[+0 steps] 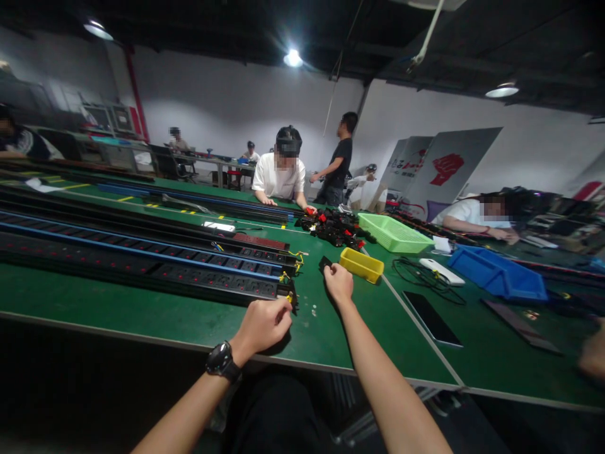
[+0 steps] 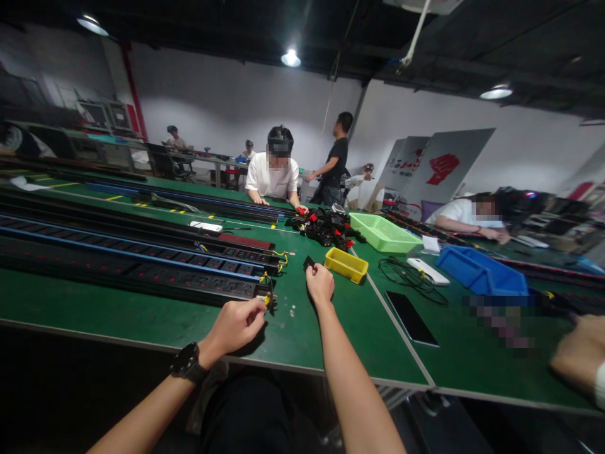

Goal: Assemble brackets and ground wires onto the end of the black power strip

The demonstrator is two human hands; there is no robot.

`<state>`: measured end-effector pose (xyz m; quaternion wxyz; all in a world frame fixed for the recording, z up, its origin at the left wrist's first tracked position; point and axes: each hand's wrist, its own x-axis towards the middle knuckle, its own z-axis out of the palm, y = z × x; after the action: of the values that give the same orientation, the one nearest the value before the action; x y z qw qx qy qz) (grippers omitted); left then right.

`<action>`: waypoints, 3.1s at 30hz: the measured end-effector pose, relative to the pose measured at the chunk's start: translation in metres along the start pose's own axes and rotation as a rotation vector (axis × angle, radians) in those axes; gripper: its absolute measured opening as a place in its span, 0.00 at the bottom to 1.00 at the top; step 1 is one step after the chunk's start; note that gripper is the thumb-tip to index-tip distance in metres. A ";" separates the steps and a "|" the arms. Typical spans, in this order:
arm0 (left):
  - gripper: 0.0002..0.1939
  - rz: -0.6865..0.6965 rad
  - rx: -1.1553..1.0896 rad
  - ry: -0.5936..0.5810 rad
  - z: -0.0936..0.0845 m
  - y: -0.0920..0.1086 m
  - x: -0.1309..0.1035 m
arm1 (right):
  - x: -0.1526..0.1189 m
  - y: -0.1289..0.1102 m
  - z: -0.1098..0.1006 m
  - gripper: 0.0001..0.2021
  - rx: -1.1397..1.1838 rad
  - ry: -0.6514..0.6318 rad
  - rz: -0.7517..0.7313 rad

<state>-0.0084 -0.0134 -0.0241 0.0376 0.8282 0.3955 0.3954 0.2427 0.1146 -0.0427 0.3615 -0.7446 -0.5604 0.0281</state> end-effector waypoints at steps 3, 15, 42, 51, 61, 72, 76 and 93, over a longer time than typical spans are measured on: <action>0.07 0.029 0.031 -0.002 -0.001 0.002 -0.001 | -0.002 -0.001 0.001 0.16 -0.082 -0.032 -0.032; 0.06 0.086 0.242 -0.267 -0.035 0.002 0.090 | 0.009 -0.014 0.007 0.15 -0.046 -0.080 -0.039; 0.12 -0.228 0.282 -0.351 0.071 -0.109 0.212 | 0.046 -0.038 0.039 0.13 0.123 -0.245 -0.113; 0.10 -0.179 0.298 -0.353 0.073 -0.110 0.211 | 0.048 -0.042 0.042 0.15 0.148 -0.247 -0.077; 0.09 -0.167 0.300 -0.303 0.076 -0.113 0.210 | 0.037 -0.052 0.034 0.14 -0.008 -0.268 -0.232; 0.14 -0.237 0.349 -0.245 0.075 -0.105 0.209 | 0.028 -0.062 0.024 0.15 -0.193 -0.271 -0.375; 0.12 -0.193 0.441 -0.237 0.075 -0.098 0.206 | 0.025 -0.064 0.023 0.14 -0.192 -0.280 -0.370; 0.10 -0.038 0.629 -0.230 0.073 -0.077 0.201 | 0.023 -0.059 0.025 0.14 -0.144 -0.295 -0.318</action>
<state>0.0684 0.1948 0.0229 -0.1683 0.8309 0.5066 0.1573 0.1921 0.1538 -0.0187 0.2213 -0.6587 -0.7180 0.0394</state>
